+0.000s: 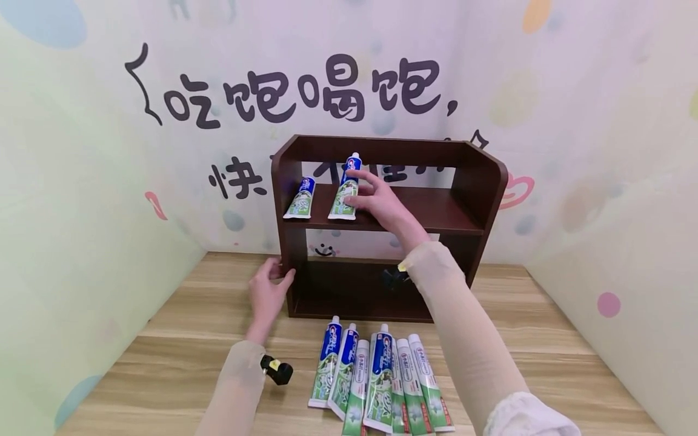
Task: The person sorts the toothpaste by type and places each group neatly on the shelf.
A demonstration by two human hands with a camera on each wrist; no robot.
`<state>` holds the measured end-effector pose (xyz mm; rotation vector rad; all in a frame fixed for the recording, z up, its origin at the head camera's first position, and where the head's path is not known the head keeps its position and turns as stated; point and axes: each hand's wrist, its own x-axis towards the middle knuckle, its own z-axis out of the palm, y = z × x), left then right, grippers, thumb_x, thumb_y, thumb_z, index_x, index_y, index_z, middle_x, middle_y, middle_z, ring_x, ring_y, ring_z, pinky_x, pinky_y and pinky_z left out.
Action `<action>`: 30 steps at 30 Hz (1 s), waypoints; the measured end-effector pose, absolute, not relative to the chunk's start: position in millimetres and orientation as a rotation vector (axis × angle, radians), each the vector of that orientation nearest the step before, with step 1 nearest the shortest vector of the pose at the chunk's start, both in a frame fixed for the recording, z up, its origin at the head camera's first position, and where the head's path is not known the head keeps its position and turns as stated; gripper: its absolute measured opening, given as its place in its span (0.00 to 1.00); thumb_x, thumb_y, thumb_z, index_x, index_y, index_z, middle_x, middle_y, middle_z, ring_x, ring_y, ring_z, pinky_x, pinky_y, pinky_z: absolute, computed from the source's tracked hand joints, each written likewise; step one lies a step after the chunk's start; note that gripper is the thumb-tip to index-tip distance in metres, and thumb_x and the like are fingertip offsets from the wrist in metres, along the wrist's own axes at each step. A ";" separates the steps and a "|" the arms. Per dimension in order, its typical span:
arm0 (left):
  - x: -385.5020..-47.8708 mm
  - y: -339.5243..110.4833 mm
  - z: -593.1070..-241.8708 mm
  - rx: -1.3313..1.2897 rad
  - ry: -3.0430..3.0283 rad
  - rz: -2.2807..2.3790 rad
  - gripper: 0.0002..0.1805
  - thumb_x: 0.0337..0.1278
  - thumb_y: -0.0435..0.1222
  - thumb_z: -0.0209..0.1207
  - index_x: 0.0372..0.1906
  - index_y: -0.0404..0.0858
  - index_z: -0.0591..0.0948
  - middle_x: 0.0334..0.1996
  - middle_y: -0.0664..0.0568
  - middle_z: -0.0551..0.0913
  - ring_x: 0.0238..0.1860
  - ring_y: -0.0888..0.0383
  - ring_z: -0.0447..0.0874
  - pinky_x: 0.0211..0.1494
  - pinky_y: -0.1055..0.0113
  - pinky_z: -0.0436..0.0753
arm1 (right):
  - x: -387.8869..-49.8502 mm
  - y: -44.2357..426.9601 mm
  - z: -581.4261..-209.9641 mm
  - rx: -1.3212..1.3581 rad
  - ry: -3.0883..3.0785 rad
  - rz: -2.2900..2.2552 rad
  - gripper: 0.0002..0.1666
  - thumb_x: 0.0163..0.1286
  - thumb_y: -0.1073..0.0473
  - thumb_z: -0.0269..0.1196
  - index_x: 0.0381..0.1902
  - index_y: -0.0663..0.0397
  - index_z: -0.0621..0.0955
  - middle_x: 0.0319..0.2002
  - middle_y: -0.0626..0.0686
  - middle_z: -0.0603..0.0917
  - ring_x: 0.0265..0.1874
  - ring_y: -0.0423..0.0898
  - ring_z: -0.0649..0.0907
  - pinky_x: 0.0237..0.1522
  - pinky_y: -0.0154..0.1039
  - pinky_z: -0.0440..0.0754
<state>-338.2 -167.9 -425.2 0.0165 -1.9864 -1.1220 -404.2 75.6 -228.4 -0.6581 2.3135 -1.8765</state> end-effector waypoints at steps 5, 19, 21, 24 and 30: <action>-340.4 -167.9 -423.5 0.001 -1.987 -1.121 0.14 0.48 0.36 0.70 0.41 0.35 0.82 0.35 0.39 0.88 0.33 0.44 0.88 0.40 0.52 0.80 | -405.9 79.9 -227.4 -0.713 2.372 -1.757 0.39 0.66 0.62 0.66 0.71 0.29 0.67 0.70 0.55 0.71 0.60 0.55 0.78 0.61 0.48 0.79; -334.6 -169.5 -418.5 0.026 -2.042 -1.171 0.15 0.50 0.35 0.70 0.43 0.34 0.83 0.37 0.39 0.89 0.36 0.43 0.89 0.45 0.50 0.80 | -403.8 71.1 -230.3 -0.845 2.625 -1.463 0.42 0.66 0.60 0.67 0.74 0.37 0.63 0.57 0.59 0.76 0.51 0.51 0.77 0.50 0.40 0.80; -334.8 -169.5 -418.0 0.018 -2.040 -1.169 0.15 0.50 0.35 0.70 0.43 0.34 0.83 0.37 0.39 0.89 0.36 0.43 0.89 0.45 0.51 0.80 | -403.7 70.4 -230.1 -0.864 2.632 -1.447 0.42 0.67 0.60 0.66 0.75 0.39 0.62 0.57 0.60 0.77 0.51 0.51 0.78 0.49 0.40 0.80; -336.0 -169.4 -418.1 0.007 -2.036 -1.170 0.16 0.50 0.35 0.70 0.44 0.34 0.83 0.37 0.39 0.89 0.36 0.43 0.89 0.45 0.51 0.81 | -403.1 70.2 -229.8 -0.857 2.646 -1.419 0.43 0.68 0.60 0.65 0.76 0.40 0.61 0.61 0.60 0.76 0.54 0.52 0.79 0.53 0.42 0.80; -336.8 -169.9 -420.7 0.012 -2.040 -1.173 0.16 0.50 0.35 0.71 0.45 0.35 0.83 0.38 0.39 0.88 0.37 0.43 0.88 0.44 0.51 0.82 | -399.4 69.3 -228.9 -0.784 2.675 -1.387 0.42 0.67 0.58 0.66 0.75 0.43 0.62 0.65 0.61 0.74 0.59 0.54 0.78 0.63 0.48 0.77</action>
